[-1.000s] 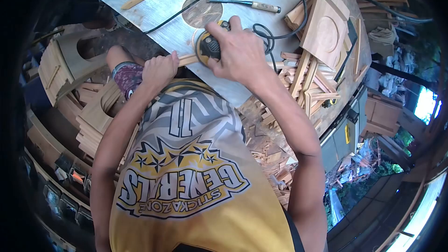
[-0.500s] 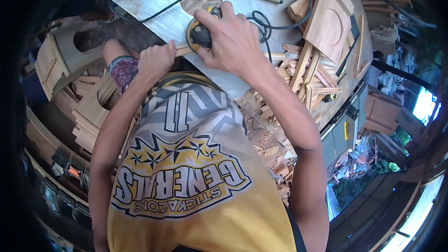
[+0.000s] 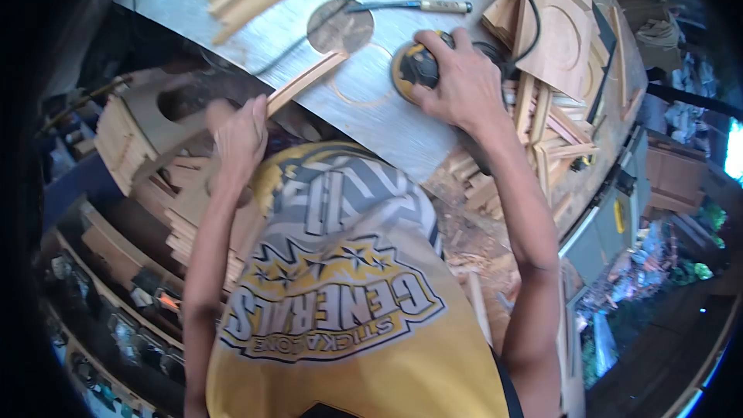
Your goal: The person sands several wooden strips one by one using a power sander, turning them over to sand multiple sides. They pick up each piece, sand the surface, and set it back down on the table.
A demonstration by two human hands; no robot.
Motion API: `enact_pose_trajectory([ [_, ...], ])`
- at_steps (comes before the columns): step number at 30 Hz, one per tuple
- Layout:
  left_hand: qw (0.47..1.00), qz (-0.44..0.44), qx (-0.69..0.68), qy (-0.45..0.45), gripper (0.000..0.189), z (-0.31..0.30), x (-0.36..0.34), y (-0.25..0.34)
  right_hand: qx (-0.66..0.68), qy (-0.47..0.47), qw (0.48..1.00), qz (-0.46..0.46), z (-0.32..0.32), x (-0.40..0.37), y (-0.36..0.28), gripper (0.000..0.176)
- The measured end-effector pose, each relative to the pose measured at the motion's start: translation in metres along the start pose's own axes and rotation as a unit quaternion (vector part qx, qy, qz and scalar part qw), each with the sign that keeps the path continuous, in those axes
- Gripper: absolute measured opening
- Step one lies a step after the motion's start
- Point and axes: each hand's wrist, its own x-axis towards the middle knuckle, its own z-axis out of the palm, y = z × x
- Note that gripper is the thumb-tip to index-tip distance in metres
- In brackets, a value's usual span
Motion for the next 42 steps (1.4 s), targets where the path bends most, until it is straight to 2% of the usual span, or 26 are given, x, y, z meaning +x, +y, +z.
enact_pose_trajectory([
  [1, 1.000, 0.014, 0.020, 0.011, 0.045, -0.017, -0.001, -0.002, -0.012, -0.005, 1.000, 0.017, -0.001, 0.002, 0.001, 0.062],
  [3, 0.996, -0.050, -0.027, 0.062, 0.042, -0.049, -0.005, 0.009, 0.013, 0.013, 0.999, 0.028, -0.006, 0.006, 0.001, 0.063],
  [5, 0.989, -0.056, -0.104, 0.092, 0.041, -0.077, -0.004, 0.027, 0.019, -0.007, 0.999, 0.038, -0.005, 0.008, 0.000, 0.064],
  [9, 0.966, -0.087, -0.237, 0.059, 0.033, -0.098, -0.004, 0.046, 0.020, 0.007, 0.999, 0.048, -0.004, 0.012, -0.007, 0.068],
  [11, 0.901, -0.005, -0.423, 0.096, 0.031, -0.095, 0.001, 0.063, 0.031, 0.036, 0.998, 0.052, 0.002, 0.008, -0.011, 0.071],
  [12, 0.876, 0.053, -0.469, 0.097, 0.034, -0.098, 0.006, 0.072, 0.039, 0.044, 0.997, 0.050, 0.003, 0.006, -0.013, 0.071],
  [13, 0.859, 0.062, -0.501, 0.091, 0.041, -0.099, 0.009, 0.080, 0.045, 0.052, 0.997, 0.047, 0.004, 0.006, -0.014, 0.072],
  [16, 0.840, 0.085, -0.526, 0.101, 0.042, -0.099, 0.024, 0.096, 0.036, 0.062, 0.996, 0.046, 0.007, 0.004, -0.016, 0.070],
  [18, 0.796, 0.096, -0.595, 0.056, 0.050, -0.100, 0.036, 0.108, 0.029, 0.064, 0.996, 0.055, 0.010, 0.001, -0.015, 0.069],
  [19, 0.795, 0.102, -0.596, 0.051, 0.050, -0.100, 0.041, 0.115, 0.030, 0.070, 0.996, 0.052, 0.011, 0.001, -0.014, 0.068],
  [21, 0.755, 0.134, -0.640, 0.040, 0.059, -0.103, 0.048, 0.129, 0.032, 0.078, 0.995, 0.057, 0.012, -0.001, -0.012, 0.067],
  [22, 0.739, 0.122, -0.660, 0.051, 0.064, -0.102, 0.050, 0.136, 0.035, 0.081, 0.994, 0.057, 0.012, -0.001, -0.012, 0.066],
  [25, 0.767, 0.155, -0.621, 0.039, 0.057, -0.116, 0.061, 0.147, 0.033, 0.091, 0.994, 0.059, 0.015, 0.000, -0.009, 0.064],
  [26, 0.806, 0.092, -0.584, 0.032, 0.039, -0.123, 0.060, 0.149, 0.027, 0.096, 0.993, 0.061, 0.017, -0.001, -0.007, 0.063],
  [27, 0.806, 0.090, -0.585, 0.027, 0.039, -0.128, 0.061, 0.149, 0.029, 0.092, 0.993, 0.066, 0.017, -0.002, -0.007, 0.063],
  [29, 0.909, 0.100, -0.403, 0.014, 0.021, -0.133, 0.069, 0.148, 0.031, 0.102, 0.992, 0.066, 0.016, -0.002, -0.006, 0.061],
  [30, 0.915, 0.088, -0.392, 0.030, 0.011, -0.131, 0.070, 0.151, 0.034, 0.107, 0.992, 0.065, 0.015, -0.003, -0.005, 0.061],
  [33, 0.888, 0.097, -0.447, 0.034, 0.016, -0.125, 0.071, 0.144, 0.031, 0.123, 0.990, 0.068, 0.018, -0.004, -0.001, 0.062],
  [35, 0.880, 0.023, -0.475, 0.017, 0.019, -0.135, 0.064, 0.146, 0.036, 0.111, 0.990, 0.079, 0.017, -0.003, 0.000, 0.063],
  [39, 0.880, 0.002, -0.475, 0.006, 0.023, -0.103, 0.045, 0.104, 0.021, 0.101, 0.991, 0.082, 0.017, -0.004, 0.005, 0.065],
  [41, 0.811, -0.114, -0.574, -0.006, 0.023, -0.063, 0.024, 0.079, 0.022, 0.102, 0.991, 0.081, 0.015, -0.003, 0.010, 0.067],
  [42, 0.818, -0.144, -0.556, -0.026, 0.023, -0.044, 0.011, 0.064, 0.019, 0.103, 0.991, 0.085, 0.014, -0.003, 0.011, 0.067],
])
